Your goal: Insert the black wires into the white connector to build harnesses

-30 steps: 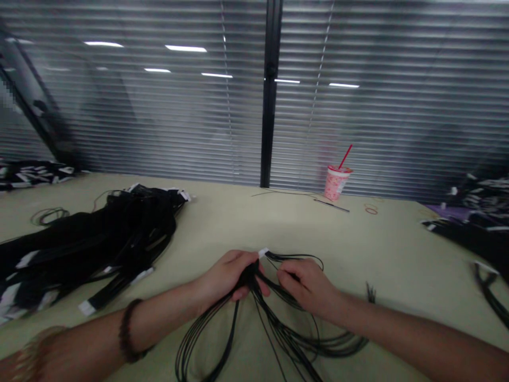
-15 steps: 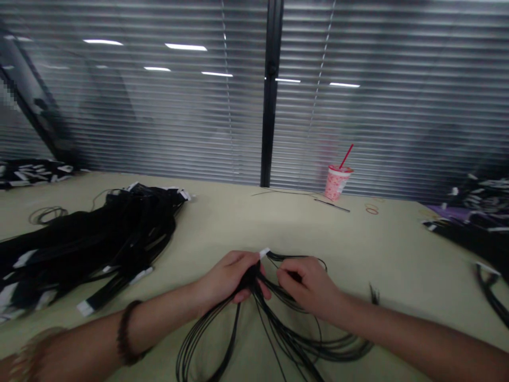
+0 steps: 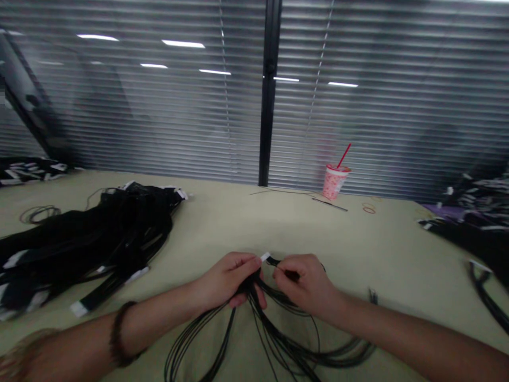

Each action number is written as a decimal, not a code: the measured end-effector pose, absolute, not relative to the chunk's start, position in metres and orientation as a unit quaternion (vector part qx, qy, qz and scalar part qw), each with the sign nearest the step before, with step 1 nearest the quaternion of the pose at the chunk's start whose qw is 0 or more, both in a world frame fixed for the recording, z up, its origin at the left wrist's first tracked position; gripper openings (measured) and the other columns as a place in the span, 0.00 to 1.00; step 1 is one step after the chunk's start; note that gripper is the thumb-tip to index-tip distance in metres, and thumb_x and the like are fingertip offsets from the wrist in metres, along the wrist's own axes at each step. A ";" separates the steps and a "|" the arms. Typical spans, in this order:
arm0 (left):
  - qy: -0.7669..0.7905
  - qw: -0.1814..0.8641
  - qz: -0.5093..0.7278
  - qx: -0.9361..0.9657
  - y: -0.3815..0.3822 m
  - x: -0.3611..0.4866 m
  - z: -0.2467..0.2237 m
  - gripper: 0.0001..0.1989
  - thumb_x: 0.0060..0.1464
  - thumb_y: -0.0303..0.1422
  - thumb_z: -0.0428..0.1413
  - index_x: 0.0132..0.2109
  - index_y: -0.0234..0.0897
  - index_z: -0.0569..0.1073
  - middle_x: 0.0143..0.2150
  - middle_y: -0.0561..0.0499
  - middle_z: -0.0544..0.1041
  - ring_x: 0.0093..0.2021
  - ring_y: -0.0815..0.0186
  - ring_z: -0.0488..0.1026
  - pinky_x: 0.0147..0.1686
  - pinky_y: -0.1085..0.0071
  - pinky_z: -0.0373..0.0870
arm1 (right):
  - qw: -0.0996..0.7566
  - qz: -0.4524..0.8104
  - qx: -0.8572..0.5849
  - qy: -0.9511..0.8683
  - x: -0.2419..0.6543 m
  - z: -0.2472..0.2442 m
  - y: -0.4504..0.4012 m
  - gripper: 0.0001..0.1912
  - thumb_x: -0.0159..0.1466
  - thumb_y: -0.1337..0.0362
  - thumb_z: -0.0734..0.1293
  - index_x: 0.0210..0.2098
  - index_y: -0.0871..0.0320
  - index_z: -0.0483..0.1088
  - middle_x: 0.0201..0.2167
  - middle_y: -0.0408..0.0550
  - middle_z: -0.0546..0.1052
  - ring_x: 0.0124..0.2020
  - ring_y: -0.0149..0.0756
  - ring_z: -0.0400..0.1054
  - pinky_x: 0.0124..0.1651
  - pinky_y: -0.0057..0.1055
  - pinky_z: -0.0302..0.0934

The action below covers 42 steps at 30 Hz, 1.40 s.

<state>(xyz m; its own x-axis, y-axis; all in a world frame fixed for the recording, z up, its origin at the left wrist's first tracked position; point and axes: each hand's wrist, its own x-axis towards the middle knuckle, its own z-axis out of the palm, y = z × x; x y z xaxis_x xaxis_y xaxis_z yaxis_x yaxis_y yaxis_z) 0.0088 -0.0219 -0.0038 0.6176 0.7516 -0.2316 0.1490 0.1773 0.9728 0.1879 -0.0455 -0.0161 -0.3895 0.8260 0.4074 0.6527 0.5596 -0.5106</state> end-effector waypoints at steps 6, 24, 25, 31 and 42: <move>0.382 0.654 0.236 0.609 -0.023 0.010 -0.005 0.18 0.53 0.44 0.43 0.30 0.33 0.66 0.21 0.50 0.75 0.09 0.79 0.52 0.10 0.80 0.43 | 0.322 0.150 -0.459 -0.815 0.184 -0.016 -0.042 0.15 0.59 0.66 0.55 0.18 0.61 0.64 0.13 0.38 0.58 0.17 0.23 0.50 0.21 0.23 0.42; 0.372 0.673 0.246 0.590 -0.021 0.009 -0.005 0.18 0.54 0.43 0.42 0.31 0.33 0.66 0.22 0.47 0.76 0.09 0.79 0.53 0.10 0.80 0.43 | 0.349 0.166 -0.458 -0.801 0.183 -0.020 -0.042 0.18 0.58 0.65 0.57 0.14 0.62 0.62 0.13 0.39 0.55 0.17 0.23 0.47 0.21 0.24 0.42; 0.372 0.672 0.249 0.590 -0.021 0.009 -0.006 0.18 0.54 0.43 0.42 0.31 0.33 0.66 0.22 0.47 0.76 0.09 0.79 0.53 0.10 0.80 0.43 | 0.349 0.168 -0.456 -0.801 0.183 -0.021 -0.042 0.17 0.58 0.65 0.57 0.14 0.62 0.62 0.14 0.39 0.55 0.17 0.23 0.48 0.21 0.24 0.42; 0.372 0.674 0.247 0.588 -0.020 0.009 -0.008 0.19 0.54 0.44 0.42 0.32 0.32 0.67 0.21 0.47 0.75 0.09 0.79 0.53 0.10 0.80 0.43 | 0.363 0.159 -0.454 -0.798 0.183 -0.024 -0.040 0.16 0.58 0.66 0.57 0.16 0.62 0.62 0.14 0.39 0.55 0.17 0.23 0.47 0.21 0.23 0.41; 0.376 0.670 0.246 0.591 -0.021 0.010 -0.005 0.18 0.54 0.44 0.42 0.31 0.33 0.66 0.21 0.48 0.75 0.10 0.79 0.53 0.11 0.80 0.43 | 0.382 0.143 -0.452 -0.793 0.183 -0.024 -0.041 0.15 0.57 0.68 0.59 0.14 0.62 0.60 0.12 0.37 0.54 0.16 0.21 0.47 0.20 0.22 0.40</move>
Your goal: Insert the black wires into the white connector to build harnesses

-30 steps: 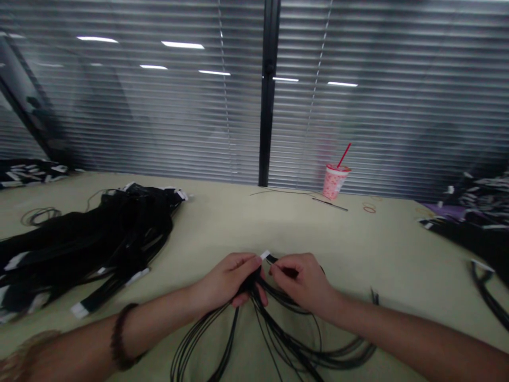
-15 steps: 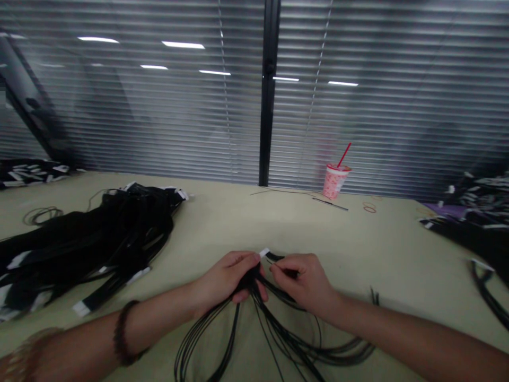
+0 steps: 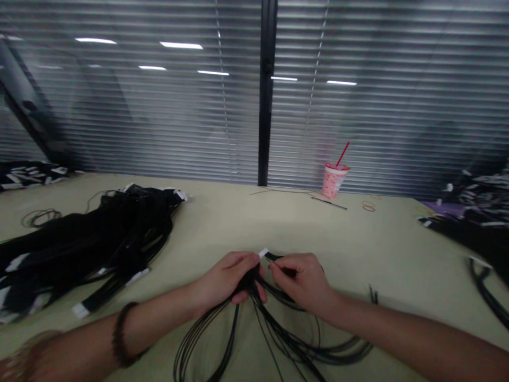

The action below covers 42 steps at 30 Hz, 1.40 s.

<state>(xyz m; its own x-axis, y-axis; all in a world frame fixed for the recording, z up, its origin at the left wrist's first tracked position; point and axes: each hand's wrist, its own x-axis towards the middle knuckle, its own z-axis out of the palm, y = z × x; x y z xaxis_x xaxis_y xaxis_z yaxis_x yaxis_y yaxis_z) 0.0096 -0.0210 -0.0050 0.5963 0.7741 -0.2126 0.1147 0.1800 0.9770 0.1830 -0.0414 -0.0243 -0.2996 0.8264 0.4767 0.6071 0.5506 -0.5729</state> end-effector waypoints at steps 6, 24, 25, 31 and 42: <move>0.358 0.662 0.235 0.615 -0.022 0.010 -0.005 0.18 0.54 0.44 0.42 0.32 0.33 0.66 0.22 0.48 0.75 0.10 0.79 0.53 0.11 0.80 0.43 | 0.365 0.124 -0.448 -0.807 0.182 -0.023 -0.043 0.15 0.58 0.67 0.58 0.17 0.62 0.65 0.14 0.39 0.61 0.17 0.22 0.52 0.22 0.22 0.43; 0.350 0.653 0.208 0.639 -0.027 0.009 -0.005 0.17 0.55 0.44 0.42 0.33 0.34 0.64 0.23 0.49 0.76 0.10 0.80 0.52 0.10 0.81 0.45 | 0.369 0.142 -0.439 -0.807 0.184 -0.021 -0.043 0.11 0.56 0.69 0.59 0.19 0.61 0.65 0.15 0.39 0.62 0.18 0.23 0.54 0.23 0.21 0.44; 0.350 0.653 0.212 0.637 -0.026 0.010 -0.005 0.17 0.55 0.44 0.42 0.33 0.34 0.64 0.23 0.50 0.76 0.10 0.80 0.52 0.10 0.81 0.45 | 0.365 0.149 -0.447 -0.803 0.183 -0.020 -0.043 0.11 0.57 0.69 0.59 0.19 0.61 0.66 0.15 0.39 0.63 0.18 0.23 0.54 0.22 0.21 0.45; 0.346 0.651 0.211 0.642 -0.028 0.011 -0.006 0.17 0.55 0.43 0.43 0.36 0.34 0.66 0.22 0.51 0.75 0.10 0.79 0.55 0.10 0.82 0.47 | 0.362 0.148 -0.458 -0.798 0.181 -0.019 -0.042 0.12 0.57 0.68 0.58 0.19 0.61 0.63 0.14 0.38 0.61 0.17 0.23 0.54 0.22 0.21 0.45; 0.355 0.653 0.191 0.641 -0.032 0.011 -0.001 0.16 0.54 0.43 0.45 0.35 0.34 0.66 0.21 0.51 0.74 0.11 0.78 0.59 0.09 0.81 0.47 | 0.374 0.137 -0.418 -0.817 0.182 -0.020 -0.047 0.12 0.58 0.68 0.57 0.20 0.60 0.64 0.16 0.39 0.63 0.19 0.23 0.56 0.24 0.22 0.47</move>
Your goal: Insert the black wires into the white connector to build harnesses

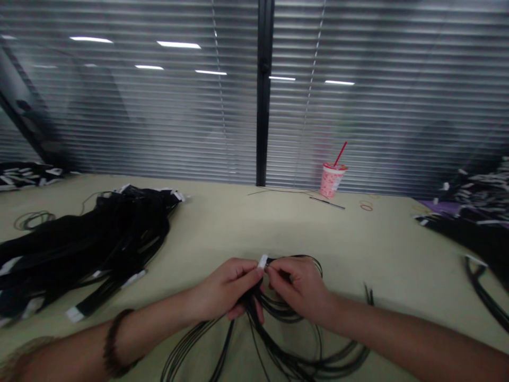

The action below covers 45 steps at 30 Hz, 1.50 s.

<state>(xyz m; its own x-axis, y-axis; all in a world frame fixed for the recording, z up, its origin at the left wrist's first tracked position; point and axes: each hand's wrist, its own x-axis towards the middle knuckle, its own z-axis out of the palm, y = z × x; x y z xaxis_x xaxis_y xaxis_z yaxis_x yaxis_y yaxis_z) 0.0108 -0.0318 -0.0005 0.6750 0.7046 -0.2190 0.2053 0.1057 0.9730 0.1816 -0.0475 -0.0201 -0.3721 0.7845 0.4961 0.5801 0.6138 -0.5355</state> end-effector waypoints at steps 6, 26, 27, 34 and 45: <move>0.364 0.671 0.260 0.591 -0.025 0.012 -0.004 0.17 0.54 0.44 0.43 0.32 0.33 0.65 0.22 0.48 0.75 0.11 0.79 0.54 0.11 0.80 0.44 | 0.394 0.173 -0.440 -0.788 0.187 -0.019 -0.035 0.10 0.59 0.64 0.59 0.28 0.59 0.70 0.18 0.40 0.68 0.19 0.24 0.58 0.23 0.21 0.49; 0.351 0.713 0.279 0.540 -0.020 0.009 -0.002 0.20 0.52 0.46 0.44 0.38 0.33 0.67 0.27 0.44 0.76 0.11 0.80 0.53 0.13 0.79 0.41 | 0.283 0.058 -0.548 -0.785 0.230 -0.025 0.003 0.23 0.44 0.47 0.68 0.33 0.57 0.67 0.19 0.40 0.66 0.20 0.29 0.59 0.24 0.24 0.49; 0.358 0.715 0.286 0.527 -0.019 0.009 -0.002 0.20 0.52 0.47 0.45 0.39 0.33 0.67 0.28 0.44 0.77 0.11 0.81 0.52 0.13 0.79 0.41 | 0.298 0.072 -0.538 -0.785 0.230 -0.023 0.003 0.24 0.45 0.47 0.68 0.35 0.57 0.67 0.21 0.41 0.67 0.22 0.30 0.60 0.24 0.25 0.51; 0.353 0.754 0.300 0.465 -0.017 0.006 0.001 0.19 0.52 0.45 0.46 0.41 0.33 0.66 0.35 0.41 0.76 0.13 0.81 0.52 0.14 0.80 0.42 | 0.516 -0.004 -0.416 -0.749 0.216 0.003 -0.026 0.16 0.54 0.61 0.64 0.42 0.59 0.66 0.39 0.52 0.67 0.42 0.38 0.61 0.42 0.33 0.57; 0.284 0.774 0.305 0.477 -0.020 0.007 -0.008 0.18 0.53 0.44 0.46 0.44 0.35 0.66 0.29 0.52 0.68 0.20 0.75 0.61 0.20 0.77 0.53 | 0.307 0.121 -0.399 -0.856 0.184 -0.005 -0.053 0.10 0.61 0.64 0.58 0.33 0.57 0.71 0.27 0.45 0.74 0.28 0.29 0.66 0.33 0.24 0.57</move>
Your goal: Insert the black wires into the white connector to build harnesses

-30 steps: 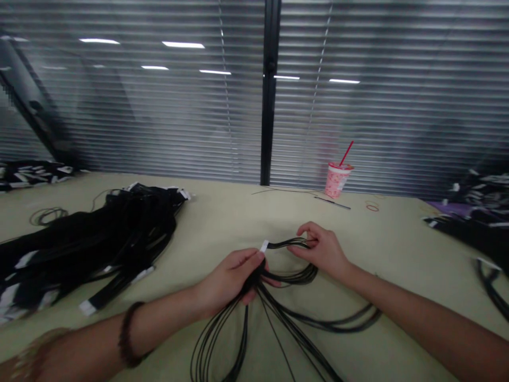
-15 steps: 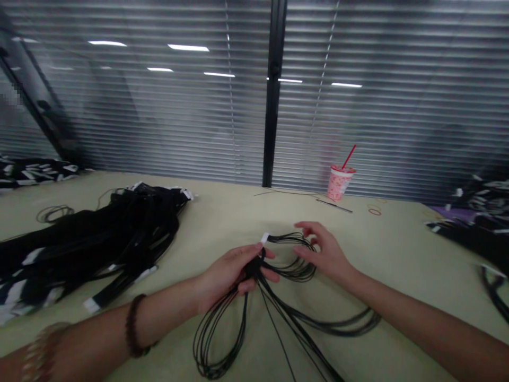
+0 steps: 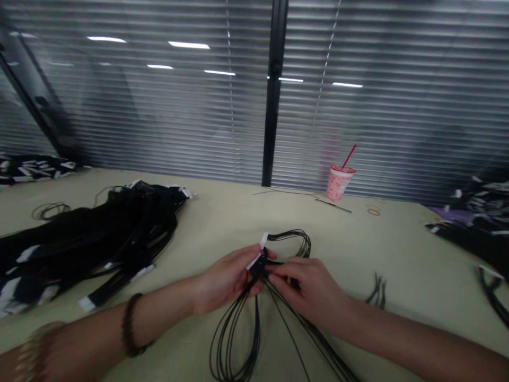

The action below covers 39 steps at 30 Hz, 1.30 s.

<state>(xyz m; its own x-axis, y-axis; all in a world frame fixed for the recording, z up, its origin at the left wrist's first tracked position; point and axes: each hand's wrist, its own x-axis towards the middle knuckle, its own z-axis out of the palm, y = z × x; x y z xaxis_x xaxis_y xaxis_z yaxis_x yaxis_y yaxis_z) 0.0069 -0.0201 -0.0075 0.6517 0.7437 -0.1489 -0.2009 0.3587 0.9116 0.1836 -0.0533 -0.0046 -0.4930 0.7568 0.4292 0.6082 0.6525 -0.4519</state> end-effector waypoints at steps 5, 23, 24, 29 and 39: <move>0.265 0.781 0.299 0.480 -0.019 0.006 -0.009 0.17 0.54 0.42 0.45 0.43 0.35 0.66 0.35 0.49 0.69 0.21 0.75 0.62 0.21 0.76 0.54 | 0.309 0.114 -0.422 -0.845 0.185 -0.006 -0.052 0.07 0.58 0.68 0.60 0.31 0.58 0.70 0.26 0.45 0.73 0.26 0.29 0.65 0.31 0.25 0.55; 0.326 0.782 0.281 0.450 -0.017 0.006 -0.003 0.18 0.53 0.44 0.45 0.41 0.32 0.63 0.44 0.38 0.72 0.18 0.79 0.56 0.20 0.78 0.48 | 0.601 0.598 -0.270 -0.455 0.259 0.102 -0.022 0.09 0.52 0.70 0.59 0.28 0.59 0.70 0.21 0.42 0.66 0.17 0.20 0.54 0.18 0.18 0.52; 0.328 0.783 0.279 0.448 -0.017 0.006 -0.003 0.18 0.53 0.44 0.45 0.41 0.32 0.63 0.44 0.38 0.72 0.18 0.79 0.56 0.20 0.78 0.49 | 0.620 0.575 -0.264 -0.464 0.262 0.105 -0.022 0.08 0.54 0.70 0.59 0.28 0.58 0.70 0.21 0.41 0.66 0.17 0.20 0.54 0.18 0.17 0.52; 0.341 0.787 0.264 0.441 -0.016 0.006 -0.001 0.18 0.53 0.43 0.44 0.45 0.35 0.60 0.44 0.38 0.73 0.18 0.78 0.57 0.20 0.78 0.51 | 0.694 0.493 -0.237 -0.468 0.273 0.118 -0.022 0.07 0.59 0.67 0.60 0.28 0.57 0.68 0.20 0.39 0.63 0.16 0.19 0.53 0.20 0.18 0.54; 0.374 0.709 0.248 0.543 -0.020 0.008 0.001 0.19 0.52 0.48 0.41 0.40 0.36 0.60 0.26 0.43 0.76 0.10 0.79 0.50 0.12 0.80 0.40 | 0.440 0.219 -0.434 -0.755 0.213 0.030 -0.027 0.08 0.56 0.69 0.59 0.21 0.61 0.65 0.15 0.39 0.62 0.17 0.23 0.54 0.20 0.20 0.47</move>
<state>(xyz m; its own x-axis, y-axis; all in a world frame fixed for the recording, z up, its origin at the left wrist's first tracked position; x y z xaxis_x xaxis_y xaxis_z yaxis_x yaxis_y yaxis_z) 0.0084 -0.0200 0.0011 0.5971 0.7587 -0.2605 0.0540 0.2860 0.9567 0.2127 -0.0272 0.0304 -0.2360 0.8475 0.4754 0.4627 0.5282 -0.7120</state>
